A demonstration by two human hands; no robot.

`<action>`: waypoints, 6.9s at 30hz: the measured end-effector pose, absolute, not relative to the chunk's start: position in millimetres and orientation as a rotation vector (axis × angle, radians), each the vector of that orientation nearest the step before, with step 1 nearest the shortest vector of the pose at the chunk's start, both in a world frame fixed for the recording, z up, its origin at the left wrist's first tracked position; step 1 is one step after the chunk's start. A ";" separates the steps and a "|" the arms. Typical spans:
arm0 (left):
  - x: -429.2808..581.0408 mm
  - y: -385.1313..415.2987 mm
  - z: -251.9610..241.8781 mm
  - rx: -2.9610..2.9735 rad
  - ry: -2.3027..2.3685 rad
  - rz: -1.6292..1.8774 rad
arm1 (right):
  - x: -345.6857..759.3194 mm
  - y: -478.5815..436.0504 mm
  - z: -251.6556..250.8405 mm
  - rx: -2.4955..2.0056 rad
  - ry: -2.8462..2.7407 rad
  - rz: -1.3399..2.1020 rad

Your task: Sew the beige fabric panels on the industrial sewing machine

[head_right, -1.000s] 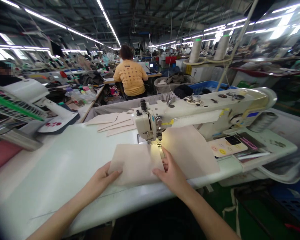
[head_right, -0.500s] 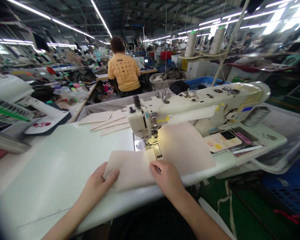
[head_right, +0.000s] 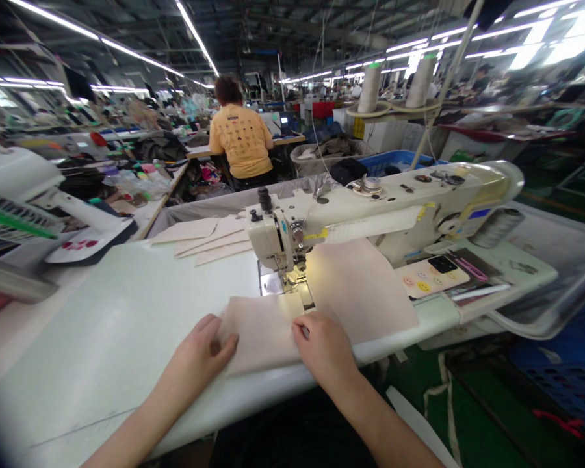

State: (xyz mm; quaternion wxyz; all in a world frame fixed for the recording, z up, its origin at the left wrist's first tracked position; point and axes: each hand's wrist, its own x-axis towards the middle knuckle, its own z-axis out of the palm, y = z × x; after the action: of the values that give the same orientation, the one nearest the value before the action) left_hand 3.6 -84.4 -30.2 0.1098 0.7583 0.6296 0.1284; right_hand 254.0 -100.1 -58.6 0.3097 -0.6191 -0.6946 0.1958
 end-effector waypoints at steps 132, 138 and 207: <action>14.7 -70.4 -13.2 2.759 1.567 -0.096 | 247.1 -92.2 -69.5 -1.348 -2.141 0.165; 34.7 -41.6 -35.0 2.800 1.088 0.202 | 256.0 -83.4 -64.5 -1.255 -2.166 0.190; 33.4 9.7 -51.5 2.809 1.145 0.270 | 275.8 -47.2 -60.1 -1.711 -1.950 -0.241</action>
State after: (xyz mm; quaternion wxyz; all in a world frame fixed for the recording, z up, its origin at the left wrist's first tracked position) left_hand 33.4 9.7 -51.5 0.0483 0.9213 0.3755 0.0887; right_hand 275.8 -47.2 -60.1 0.2650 -0.6332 -0.7217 -0.0893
